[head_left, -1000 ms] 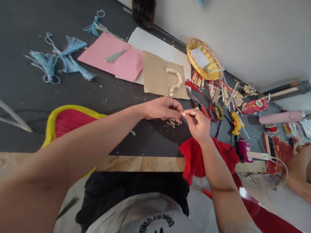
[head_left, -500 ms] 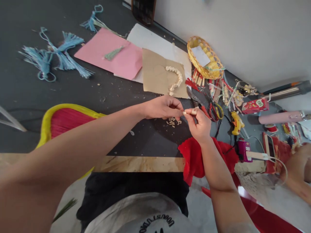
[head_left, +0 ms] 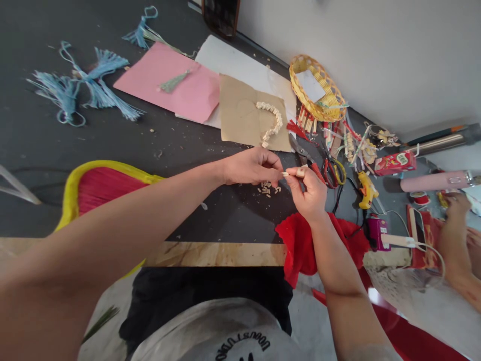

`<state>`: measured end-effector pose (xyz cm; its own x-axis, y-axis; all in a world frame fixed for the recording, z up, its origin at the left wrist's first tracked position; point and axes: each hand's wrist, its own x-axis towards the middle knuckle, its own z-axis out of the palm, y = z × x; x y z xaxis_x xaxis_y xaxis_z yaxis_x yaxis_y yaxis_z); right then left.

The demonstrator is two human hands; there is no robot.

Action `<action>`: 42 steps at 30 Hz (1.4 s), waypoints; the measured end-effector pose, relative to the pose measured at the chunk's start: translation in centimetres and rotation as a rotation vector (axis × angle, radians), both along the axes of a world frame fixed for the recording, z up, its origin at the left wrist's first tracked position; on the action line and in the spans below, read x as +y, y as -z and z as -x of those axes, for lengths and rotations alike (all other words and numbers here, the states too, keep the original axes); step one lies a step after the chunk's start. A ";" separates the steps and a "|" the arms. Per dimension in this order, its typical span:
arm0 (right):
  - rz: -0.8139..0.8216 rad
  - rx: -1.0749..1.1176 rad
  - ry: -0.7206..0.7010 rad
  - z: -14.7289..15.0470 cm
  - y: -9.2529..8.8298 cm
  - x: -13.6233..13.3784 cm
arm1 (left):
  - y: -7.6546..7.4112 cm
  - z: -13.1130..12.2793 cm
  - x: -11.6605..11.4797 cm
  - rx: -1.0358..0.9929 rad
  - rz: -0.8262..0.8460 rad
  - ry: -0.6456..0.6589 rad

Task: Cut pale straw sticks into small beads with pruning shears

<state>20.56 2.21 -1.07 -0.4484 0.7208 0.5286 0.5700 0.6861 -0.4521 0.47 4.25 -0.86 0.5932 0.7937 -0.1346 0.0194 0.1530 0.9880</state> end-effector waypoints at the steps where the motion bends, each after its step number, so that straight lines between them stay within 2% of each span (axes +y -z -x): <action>1: 0.000 -0.001 0.003 0.0 0.0 0.0 | 0.1 0.0 0.0 -0.002 -0.003 0.001; 17: 0.022 0.014 0.023 0.1 -0.1 -0.1 | 0.2 0.2 0.1 -0.017 -0.031 0.020; 24: 0.020 0.017 0.082 -0.1 0.1 -0.1 | 0.2 0.2 0.1 -0.027 -0.035 0.017; 42: -0.025 0.020 0.062 0.0 -0.1 -0.1 | 0.0 0.1 0.1 -0.031 -0.023 0.027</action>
<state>20.55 2.13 -1.02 -0.3925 0.7329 0.5557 0.6024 0.6614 -0.4469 0.34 4.36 -0.83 0.6177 0.7803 -0.0978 -0.0077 0.1303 0.9914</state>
